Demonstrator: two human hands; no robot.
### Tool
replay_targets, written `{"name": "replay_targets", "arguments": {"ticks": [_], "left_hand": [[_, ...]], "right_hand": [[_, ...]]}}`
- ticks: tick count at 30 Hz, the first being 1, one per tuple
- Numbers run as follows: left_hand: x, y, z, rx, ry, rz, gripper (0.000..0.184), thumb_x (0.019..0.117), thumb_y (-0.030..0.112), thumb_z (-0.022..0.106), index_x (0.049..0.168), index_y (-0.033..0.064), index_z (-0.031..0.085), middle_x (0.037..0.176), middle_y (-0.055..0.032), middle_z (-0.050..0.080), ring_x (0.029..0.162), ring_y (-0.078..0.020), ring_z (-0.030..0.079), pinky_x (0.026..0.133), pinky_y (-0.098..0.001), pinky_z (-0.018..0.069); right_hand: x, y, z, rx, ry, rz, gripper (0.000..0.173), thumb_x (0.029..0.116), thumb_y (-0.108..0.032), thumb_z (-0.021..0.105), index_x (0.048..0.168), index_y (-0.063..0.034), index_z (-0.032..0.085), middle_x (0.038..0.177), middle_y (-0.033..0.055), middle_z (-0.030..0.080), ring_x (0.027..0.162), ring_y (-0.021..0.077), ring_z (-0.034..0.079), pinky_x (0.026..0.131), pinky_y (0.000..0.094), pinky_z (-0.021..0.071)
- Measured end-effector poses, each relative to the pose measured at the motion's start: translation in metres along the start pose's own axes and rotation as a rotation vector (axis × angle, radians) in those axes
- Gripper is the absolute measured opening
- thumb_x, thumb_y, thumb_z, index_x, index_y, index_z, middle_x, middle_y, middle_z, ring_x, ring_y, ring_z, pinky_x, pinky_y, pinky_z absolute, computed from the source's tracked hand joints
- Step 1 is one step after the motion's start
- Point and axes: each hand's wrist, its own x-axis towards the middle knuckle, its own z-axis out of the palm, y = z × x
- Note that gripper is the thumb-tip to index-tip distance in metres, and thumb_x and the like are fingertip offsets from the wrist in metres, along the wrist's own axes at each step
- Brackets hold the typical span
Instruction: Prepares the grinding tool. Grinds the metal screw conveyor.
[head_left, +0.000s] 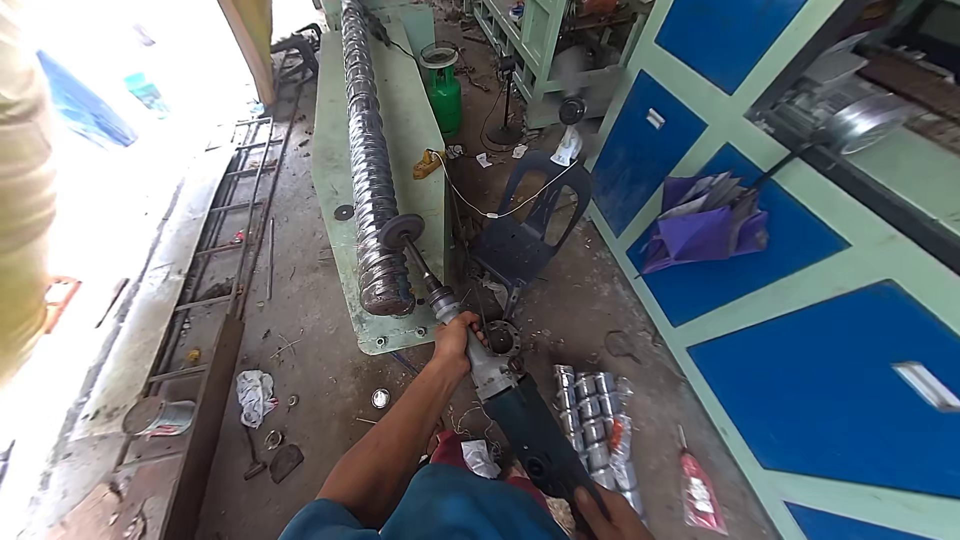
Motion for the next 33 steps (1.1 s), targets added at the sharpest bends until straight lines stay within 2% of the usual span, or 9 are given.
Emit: {"name": "replay_targets", "arguments": {"ticks": [12, 20, 22, 33], "left_hand": [[-0.016, 0.012, -0.018, -0.036, -0.02, 0.015, 0.006, 0.0954, 0.006, 0.059, 0.095, 0.0053, 0.053, 0.065, -0.0049, 0.053, 0.05, -0.017, 0.056, 0.052, -0.0351, 0.0573], [-0.025, 0.017, -0.043, -0.085, -0.04, 0.02, 0.004, 0.0977, 0.008, 0.056, 0.094, 0.0062, 0.054, 0.065, -0.0038, 0.053, 0.052, -0.016, 0.056, 0.054, -0.0342, 0.057], [-0.026, 0.018, -0.049, -0.108, -0.041, 0.021, 0.004, 0.0975, 0.008, 0.056, 0.094, 0.0066, 0.054, 0.064, -0.0035, 0.052, 0.051, -0.0157, 0.056, 0.054, -0.0339, 0.057], [-0.027, 0.018, -0.06, -0.131, -0.048, 0.032, 0.006, 0.0977, 0.008, 0.055, 0.091, 0.0069, 0.054, 0.063, -0.0032, 0.052, 0.05, -0.0152, 0.055, 0.053, -0.0326, 0.0561]], "right_hand": [[-0.01, -0.01, 0.007, -0.033, -0.024, -0.019, 0.044, 0.1055, -0.048, 0.05, 0.099, -0.0063, 0.063, 0.062, -0.0001, 0.059, 0.048, 0.0121, 0.057, 0.047, 0.0327, 0.0524], [-0.015, -0.019, 0.016, -0.142, -0.024, -0.014, 0.049, 0.104, -0.05, 0.052, 0.105, -0.0024, 0.064, 0.065, 0.0024, 0.059, 0.051, 0.0138, 0.057, 0.052, 0.037, 0.0534], [-0.016, -0.022, 0.018, -0.169, -0.018, -0.016, 0.05, 0.1036, -0.051, 0.052, 0.103, -0.003, 0.065, 0.064, 0.0025, 0.058, 0.051, 0.0138, 0.057, 0.052, 0.0368, 0.0526], [-0.017, -0.025, 0.023, -0.235, -0.011, -0.048, 0.052, 0.1042, -0.05, 0.053, 0.111, 0.0002, 0.065, 0.071, 0.0065, 0.062, 0.058, 0.016, 0.06, 0.059, 0.0399, 0.0545]]}}
